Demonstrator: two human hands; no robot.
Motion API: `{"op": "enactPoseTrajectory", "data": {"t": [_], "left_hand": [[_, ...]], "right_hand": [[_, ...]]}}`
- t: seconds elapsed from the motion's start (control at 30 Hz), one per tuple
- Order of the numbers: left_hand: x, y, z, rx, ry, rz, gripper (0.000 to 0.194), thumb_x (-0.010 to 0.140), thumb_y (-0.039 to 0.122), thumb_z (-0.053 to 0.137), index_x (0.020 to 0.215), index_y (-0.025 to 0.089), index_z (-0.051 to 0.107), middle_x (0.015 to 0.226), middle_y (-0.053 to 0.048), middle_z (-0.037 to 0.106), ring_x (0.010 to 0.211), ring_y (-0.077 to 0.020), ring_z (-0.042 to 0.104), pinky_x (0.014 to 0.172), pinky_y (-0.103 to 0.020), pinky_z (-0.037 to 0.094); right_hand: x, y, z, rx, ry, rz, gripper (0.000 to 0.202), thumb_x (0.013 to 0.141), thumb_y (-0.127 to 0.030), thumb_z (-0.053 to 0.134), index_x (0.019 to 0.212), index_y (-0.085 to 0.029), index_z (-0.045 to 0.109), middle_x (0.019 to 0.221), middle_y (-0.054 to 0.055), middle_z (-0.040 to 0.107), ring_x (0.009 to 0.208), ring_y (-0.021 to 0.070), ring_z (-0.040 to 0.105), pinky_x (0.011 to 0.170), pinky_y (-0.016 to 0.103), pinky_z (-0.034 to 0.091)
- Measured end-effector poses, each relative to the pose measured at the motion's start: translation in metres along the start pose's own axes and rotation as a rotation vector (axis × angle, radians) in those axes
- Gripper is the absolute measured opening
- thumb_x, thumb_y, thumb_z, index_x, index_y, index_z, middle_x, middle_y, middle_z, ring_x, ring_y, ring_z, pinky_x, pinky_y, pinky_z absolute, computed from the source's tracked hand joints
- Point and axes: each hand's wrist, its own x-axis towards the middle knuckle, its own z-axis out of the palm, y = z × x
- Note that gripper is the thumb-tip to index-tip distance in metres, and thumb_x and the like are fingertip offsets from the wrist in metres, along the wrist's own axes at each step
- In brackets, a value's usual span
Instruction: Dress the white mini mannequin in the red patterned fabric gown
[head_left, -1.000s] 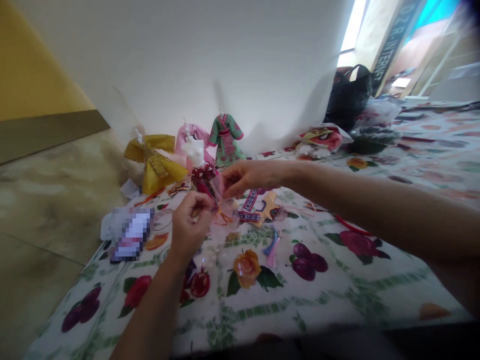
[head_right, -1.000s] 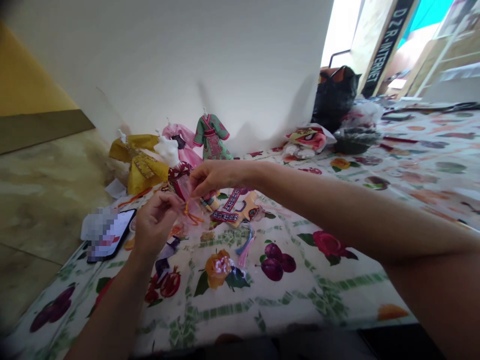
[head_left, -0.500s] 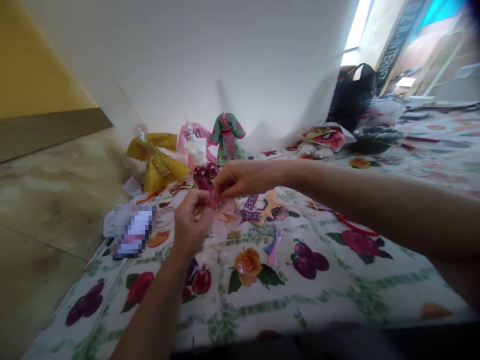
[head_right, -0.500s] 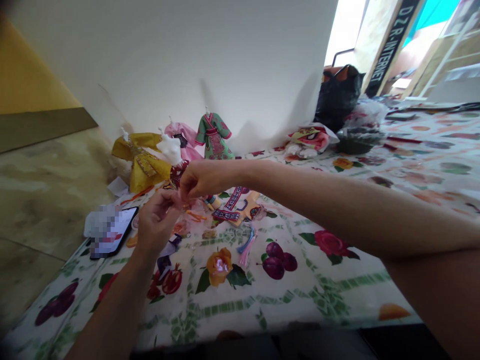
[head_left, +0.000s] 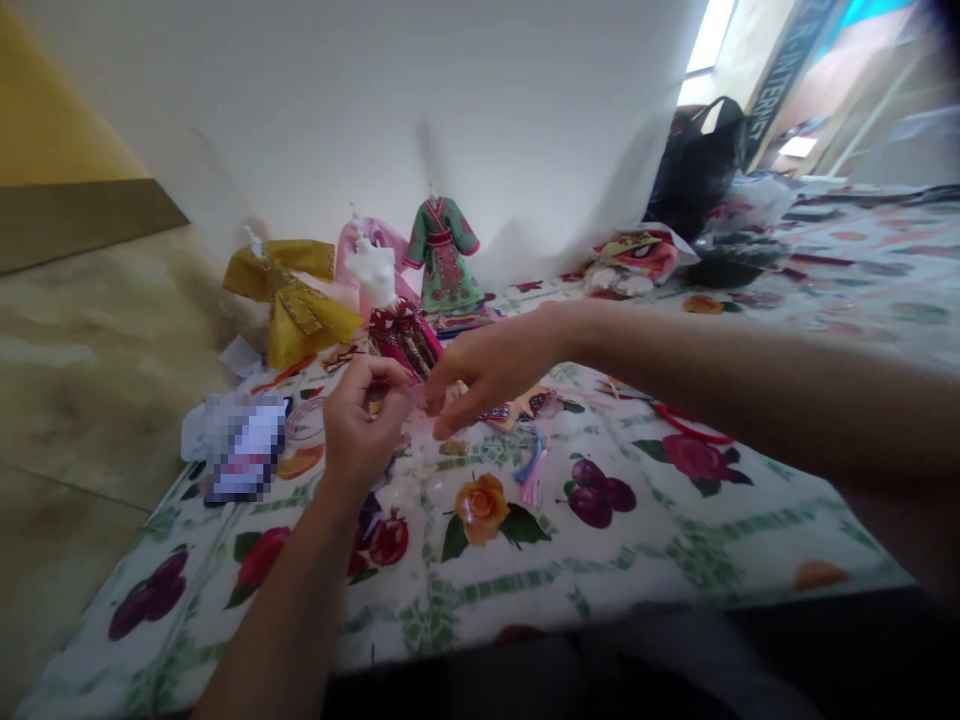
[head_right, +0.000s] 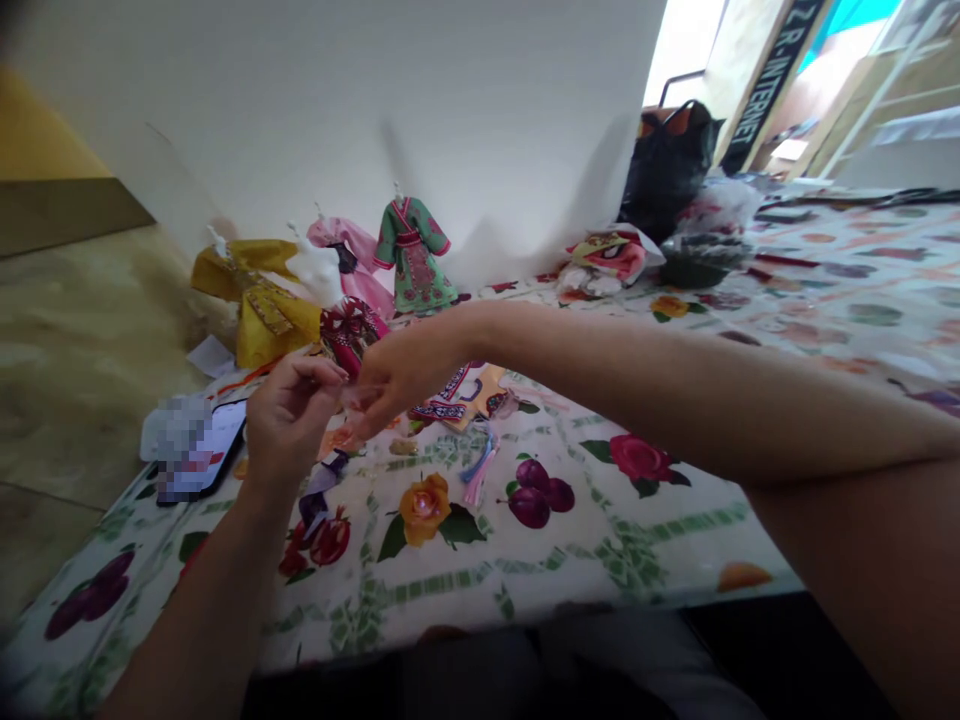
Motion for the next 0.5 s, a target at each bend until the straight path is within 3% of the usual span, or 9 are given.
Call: {"op": "enactPoseTrajectory", "data": {"t": [0.1,0.27,0.4,0.43,0.5], "left_hand": [[0.001,-0.001,0.000,-0.011,0.002,0.002,0.011,0.077,0.011,0.061,0.083,0.020,0.061,0.082,0.001,0.062,0.077,-0.0138,0.059,0.074,-0.027,0.047],[0.001,-0.001,0.001,-0.022,0.006,0.011,0.011,0.077,0.010,0.061,0.081,0.021,0.061,0.080,0.001,0.061,0.077,-0.0136,0.058,0.075,-0.028,0.047],[0.001,-0.001,0.001,-0.016,0.013,0.009,0.011,0.076,0.010,0.060,0.079,0.021,0.061,0.079,0.001,0.061,0.074,-0.0137,0.058,0.072,-0.028,0.047],[0.001,-0.001,0.001,-0.010,0.014,0.004,0.011,0.076,0.010,0.060,0.079,0.021,0.061,0.079,0.001,0.061,0.074,-0.0137,0.057,0.072,-0.028,0.047],[0.001,0.000,0.001,0.004,0.016,-0.006,0.012,0.076,0.009,0.060,0.079,0.020,0.061,0.079,0.001,0.062,0.075,-0.0139,0.057,0.073,-0.028,0.047]], "right_hand": [[-0.002,0.001,-0.006,-0.009,-0.148,-0.111,0.023,0.093,-0.037,0.061,0.090,-0.017,0.071,0.073,-0.003,0.064,0.065,0.0091,0.052,0.062,0.023,0.040],[-0.030,-0.002,-0.024,0.039,0.051,-0.126,0.026,0.091,-0.038,0.063,0.105,-0.017,0.071,0.080,-0.002,0.064,0.070,0.0097,0.054,0.064,0.023,0.039],[-0.059,0.009,-0.021,0.080,0.199,-0.040,0.023,0.092,-0.035,0.059,0.104,-0.018,0.069,0.074,-0.004,0.061,0.069,0.0097,0.055,0.064,0.024,0.038],[-0.064,0.014,-0.016,0.087,0.184,-0.010,0.021,0.092,-0.033,0.058,0.102,-0.018,0.069,0.073,-0.004,0.061,0.067,0.0096,0.054,0.063,0.023,0.039],[-0.072,0.026,0.001,0.081,0.035,0.031,0.016,0.090,-0.028,0.058,0.096,-0.017,0.068,0.078,-0.001,0.063,0.068,0.0107,0.056,0.063,0.024,0.041]]}}
